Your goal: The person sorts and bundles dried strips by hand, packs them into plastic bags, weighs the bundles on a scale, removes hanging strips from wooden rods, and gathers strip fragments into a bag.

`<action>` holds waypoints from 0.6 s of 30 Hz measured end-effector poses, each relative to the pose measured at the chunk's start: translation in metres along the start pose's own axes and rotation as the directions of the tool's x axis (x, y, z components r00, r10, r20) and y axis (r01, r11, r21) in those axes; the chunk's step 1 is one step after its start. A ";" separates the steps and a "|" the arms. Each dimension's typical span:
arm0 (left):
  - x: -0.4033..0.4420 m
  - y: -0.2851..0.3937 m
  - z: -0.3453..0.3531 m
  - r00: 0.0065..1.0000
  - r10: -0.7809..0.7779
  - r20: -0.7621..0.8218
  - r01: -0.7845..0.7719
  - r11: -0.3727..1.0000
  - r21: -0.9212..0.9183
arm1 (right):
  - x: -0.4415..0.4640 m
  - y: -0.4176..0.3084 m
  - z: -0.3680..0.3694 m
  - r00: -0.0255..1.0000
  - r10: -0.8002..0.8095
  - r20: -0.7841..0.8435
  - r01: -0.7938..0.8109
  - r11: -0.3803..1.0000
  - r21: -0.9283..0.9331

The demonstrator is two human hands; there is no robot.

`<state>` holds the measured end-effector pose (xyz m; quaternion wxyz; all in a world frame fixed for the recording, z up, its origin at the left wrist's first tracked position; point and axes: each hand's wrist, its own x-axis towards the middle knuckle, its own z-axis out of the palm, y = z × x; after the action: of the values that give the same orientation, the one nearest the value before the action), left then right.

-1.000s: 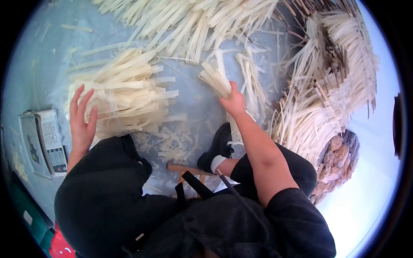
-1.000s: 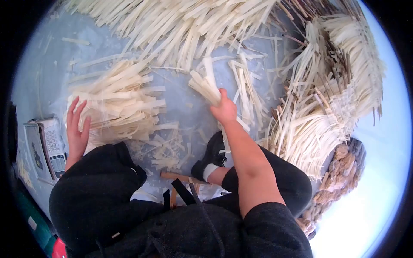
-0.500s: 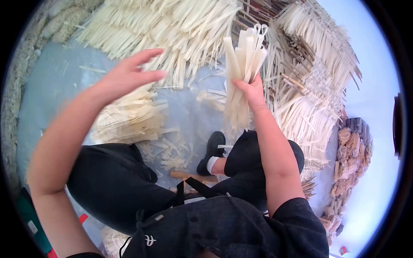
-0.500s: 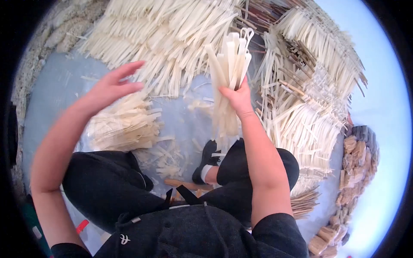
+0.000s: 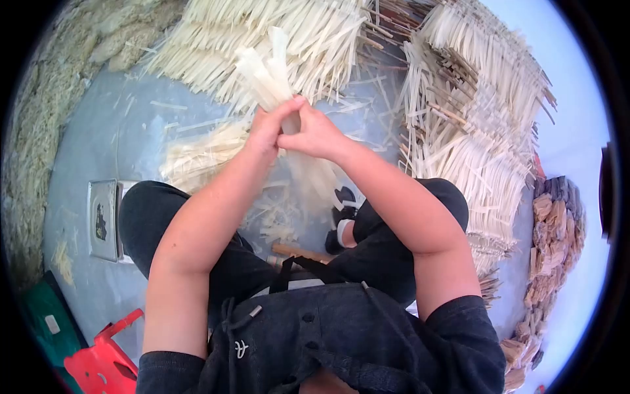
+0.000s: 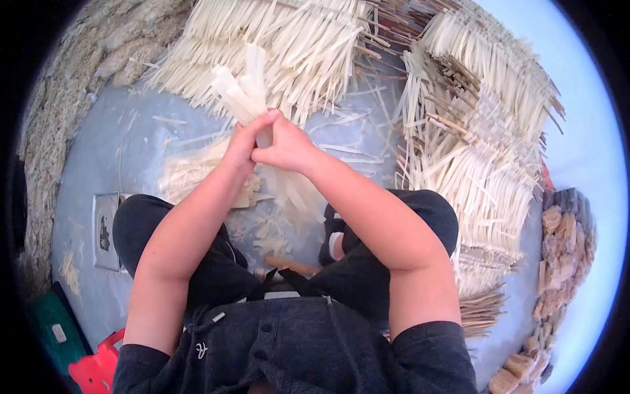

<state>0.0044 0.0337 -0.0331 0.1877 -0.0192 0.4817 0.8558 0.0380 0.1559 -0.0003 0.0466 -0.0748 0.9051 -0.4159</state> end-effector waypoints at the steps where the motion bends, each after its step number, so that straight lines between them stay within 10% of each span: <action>1: 0.001 0.001 -0.006 1.000 -0.007 -0.003 0.007 1.000 0.003 | -0.002 -0.002 0.002 0.999 0.035 0.034 -0.038 0.997 0.066; 3: 0.010 0.005 -0.023 1.000 0.000 0.024 -0.001 1.000 0.021 | -0.001 0.016 0.013 0.996 -0.064 -0.054 0.068 0.996 0.061; 6: 0.024 0.015 -0.046 0.999 0.047 0.005 -0.047 0.999 -0.026 | 0.014 0.057 0.022 0.997 0.068 -0.032 -0.040 0.839 0.543; 8: 0.021 0.030 -0.049 0.996 0.082 -0.040 -0.085 0.995 -0.060 | 0.018 0.110 0.040 0.997 -0.077 0.000 0.072 0.936 0.344; 10: 0.033 0.049 -0.072 0.984 0.139 -0.108 -0.126 0.985 0.117 | 0.005 0.143 0.057 0.942 0.166 0.292 -0.283 0.862 0.421; 12: 0.022 0.084 -0.073 0.926 0.354 -0.134 -0.316 0.918 0.238 | -0.001 0.195 0.078 0.922 0.123 0.368 -0.215 0.952 0.219; 13: 0.016 0.103 -0.080 0.914 0.377 -0.149 -0.331 0.906 0.263 | -0.004 0.197 0.077 0.919 0.123 0.375 -0.221 0.948 0.230; 15: -0.001 0.142 -0.088 0.875 0.453 -0.171 -0.381 0.862 0.335 | -0.008 0.195 0.072 0.877 0.257 0.406 -0.113 0.932 -0.345; 18: -0.040 0.182 -0.087 0.845 0.491 -0.214 -0.427 0.859 0.284 | -0.004 0.217 0.083 0.904 0.377 0.201 -0.295 0.891 -0.346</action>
<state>-0.0330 -0.1356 0.0780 -0.0924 -0.0016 0.5877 0.8038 0.0332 0.2336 -0.2192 0.2257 0.0237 0.9434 -0.2418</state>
